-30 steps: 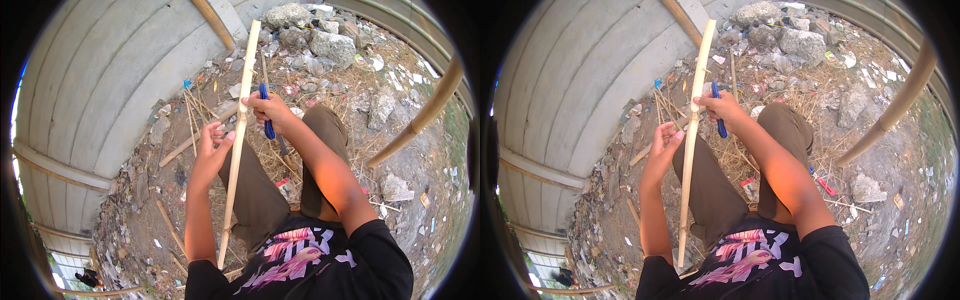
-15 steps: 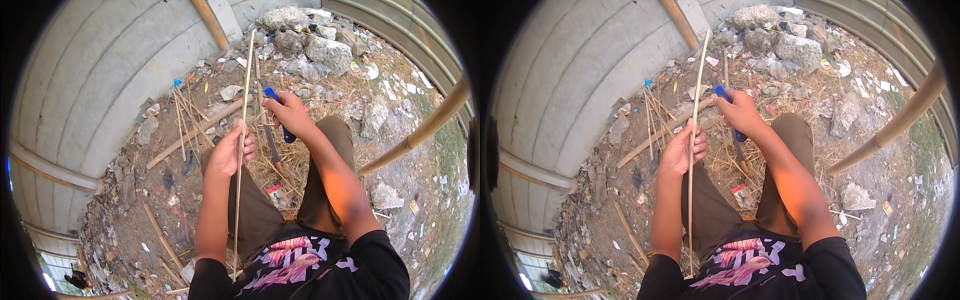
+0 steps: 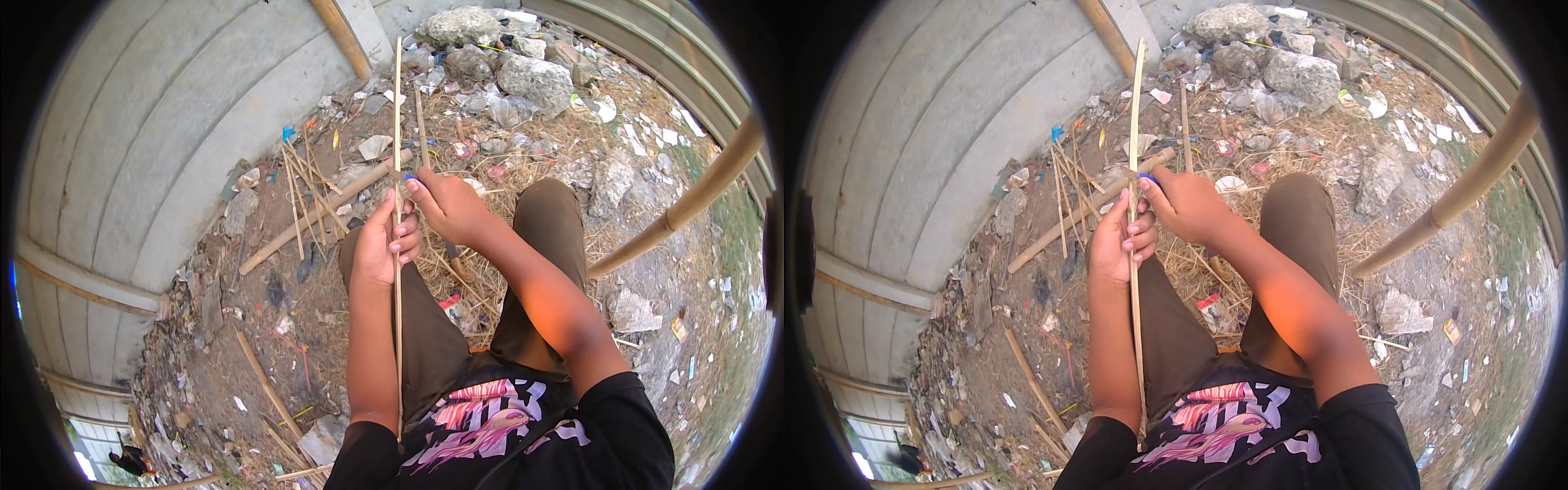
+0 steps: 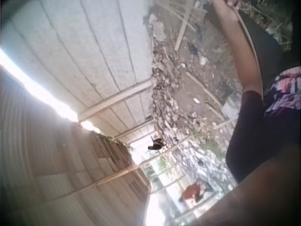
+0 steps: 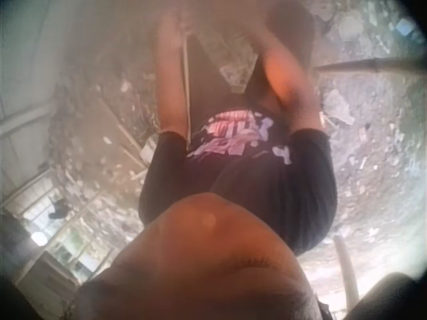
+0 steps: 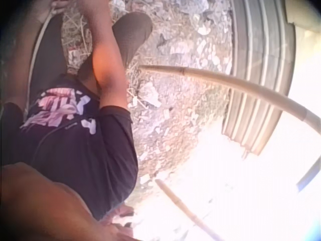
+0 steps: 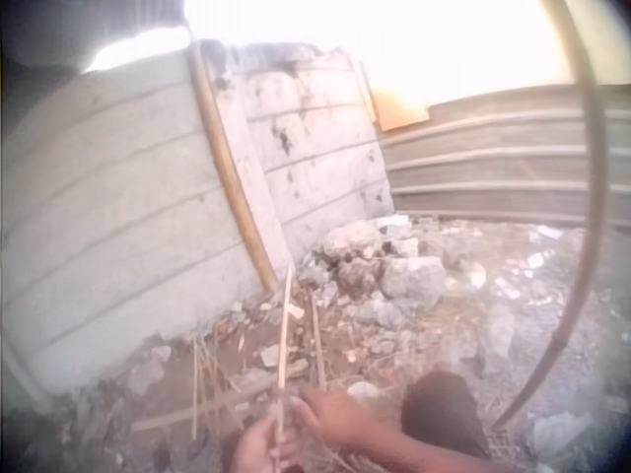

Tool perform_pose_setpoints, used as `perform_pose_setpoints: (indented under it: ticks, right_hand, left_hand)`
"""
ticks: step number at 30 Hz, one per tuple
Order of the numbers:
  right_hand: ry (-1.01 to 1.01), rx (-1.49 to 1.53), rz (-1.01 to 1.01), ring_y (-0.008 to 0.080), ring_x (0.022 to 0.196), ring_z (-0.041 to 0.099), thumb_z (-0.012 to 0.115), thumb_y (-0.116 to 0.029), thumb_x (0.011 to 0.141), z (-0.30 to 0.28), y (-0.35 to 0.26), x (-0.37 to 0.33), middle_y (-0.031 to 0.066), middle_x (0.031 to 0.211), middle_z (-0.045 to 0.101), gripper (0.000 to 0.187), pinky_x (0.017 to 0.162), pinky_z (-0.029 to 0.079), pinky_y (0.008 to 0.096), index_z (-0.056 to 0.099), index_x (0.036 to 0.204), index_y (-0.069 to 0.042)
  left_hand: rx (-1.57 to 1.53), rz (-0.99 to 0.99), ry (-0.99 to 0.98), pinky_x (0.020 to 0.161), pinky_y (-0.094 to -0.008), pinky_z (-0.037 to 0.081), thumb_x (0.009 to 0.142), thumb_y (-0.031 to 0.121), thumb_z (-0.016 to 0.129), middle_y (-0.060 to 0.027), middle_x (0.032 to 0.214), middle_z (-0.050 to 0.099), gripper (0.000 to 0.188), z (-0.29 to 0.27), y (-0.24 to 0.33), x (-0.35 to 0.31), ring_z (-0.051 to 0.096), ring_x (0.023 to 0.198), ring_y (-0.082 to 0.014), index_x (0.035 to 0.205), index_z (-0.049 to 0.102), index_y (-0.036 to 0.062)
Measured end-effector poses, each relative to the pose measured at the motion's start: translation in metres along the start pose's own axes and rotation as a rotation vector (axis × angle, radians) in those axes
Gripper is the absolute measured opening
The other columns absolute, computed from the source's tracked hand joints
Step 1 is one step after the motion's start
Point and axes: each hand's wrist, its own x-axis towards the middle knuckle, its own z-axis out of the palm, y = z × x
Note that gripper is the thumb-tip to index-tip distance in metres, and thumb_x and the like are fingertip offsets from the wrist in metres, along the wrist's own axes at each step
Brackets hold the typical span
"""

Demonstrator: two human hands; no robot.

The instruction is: The person sits on the ground and uses a large knife to shave and sharpen a long wooden stick. They hold the stick with one hand and carefully scrape the blade along its length to create a pointed tip. Later, they use a blue utility knife to further refine the stick's surface.

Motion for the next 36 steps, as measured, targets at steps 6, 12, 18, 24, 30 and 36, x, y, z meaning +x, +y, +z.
perform_pose_setpoints:
  ticks: [6, 12, 18, 24, 30, 36]
  right_hand:
    - [-0.066, -0.111, -0.125, 0.0456, 0.067, 0.062, 0.043, -0.039, 0.104, 0.0, -0.004, -0.003, 0.0212, 0.069, 0.062, 0.035, 0.06, 0.047, 0.0526, 0.05, 0.1, -0.005]
    - [-0.1, -0.311, -0.215, 0.0413, 0.062, 0.065, 0.045, -0.044, 0.103, -0.012, 0.003, -0.005, 0.0168, 0.065, 0.064, 0.039, 0.056, 0.05, 0.0501, 0.053, 0.097, -0.006]
    - [-0.095, -0.44, -0.204, 0.0399, 0.058, 0.063, 0.043, -0.046, 0.103, -0.019, 0.002, -0.007, 0.0159, 0.062, 0.061, 0.039, 0.051, 0.047, 0.0485, 0.052, 0.096, -0.008]
    - [0.006, -0.453, -0.251, 0.0363, 0.052, 0.063, 0.057, -0.045, 0.097, -0.017, 0.005, -0.01, 0.013, 0.057, 0.06, 0.04, 0.047, 0.048, 0.0444, 0.053, 0.086, -0.007]
    - [0.023, -0.491, -0.24, 0.0359, 0.051, 0.063, 0.057, -0.047, 0.097, -0.011, 0.008, -0.01, 0.0126, 0.055, 0.059, 0.042, 0.046, 0.047, 0.0444, 0.053, 0.084, -0.007]
    - [0.038, -0.506, -0.254, 0.0356, 0.048, 0.062, 0.057, -0.047, 0.097, -0.005, 0.012, -0.01, 0.0124, 0.052, 0.058, 0.043, 0.044, 0.046, 0.0443, 0.052, 0.082, -0.007]
  left_hand:
    - [-0.104, 0.006, -0.051, 0.034, -0.0205, 0.029, 0.108, 0.04, 0.038, 0.0059, 0.062, 0.041, 0.033, -0.005, 0.0, -0.003, 0.034, 0.039, -0.0017, 0.091, 0.045, 0.0127]
    - [-0.072, -0.027, -0.076, 0.035, -0.0193, 0.027, 0.109, 0.042, 0.035, 0.007, 0.063, 0.037, 0.034, -0.004, 0.0, -0.011, 0.031, 0.04, -0.0007, 0.093, 0.044, 0.0129]
    - [-0.125, -0.1, -0.129, 0.038, -0.0189, 0.022, 0.108, 0.045, 0.034, 0.0079, 0.064, 0.036, 0.036, -0.003, -0.005, -0.013, 0.029, 0.041, 0.0004, 0.094, 0.044, 0.0131]
    - [-0.194, -0.174, -0.153, 0.039, -0.0193, 0.022, 0.108, 0.047, 0.035, 0.0082, 0.064, 0.037, 0.037, -0.005, -0.007, -0.012, 0.03, 0.041, -0.0001, 0.095, 0.044, 0.0135]
    - [-0.246, -0.21, -0.134, 0.04, -0.0197, 0.021, 0.107, 0.048, 0.036, 0.0079, 0.064, 0.037, 0.038, -0.007, -0.008, -0.013, 0.03, 0.042, -0.0002, 0.095, 0.045, 0.0136]
    - [-0.264, -0.221, -0.124, 0.04, -0.0201, 0.022, 0.107, 0.049, 0.036, 0.0081, 0.064, 0.036, 0.038, -0.009, -0.01, -0.016, 0.03, 0.041, -0.0003, 0.095, 0.045, 0.0136]
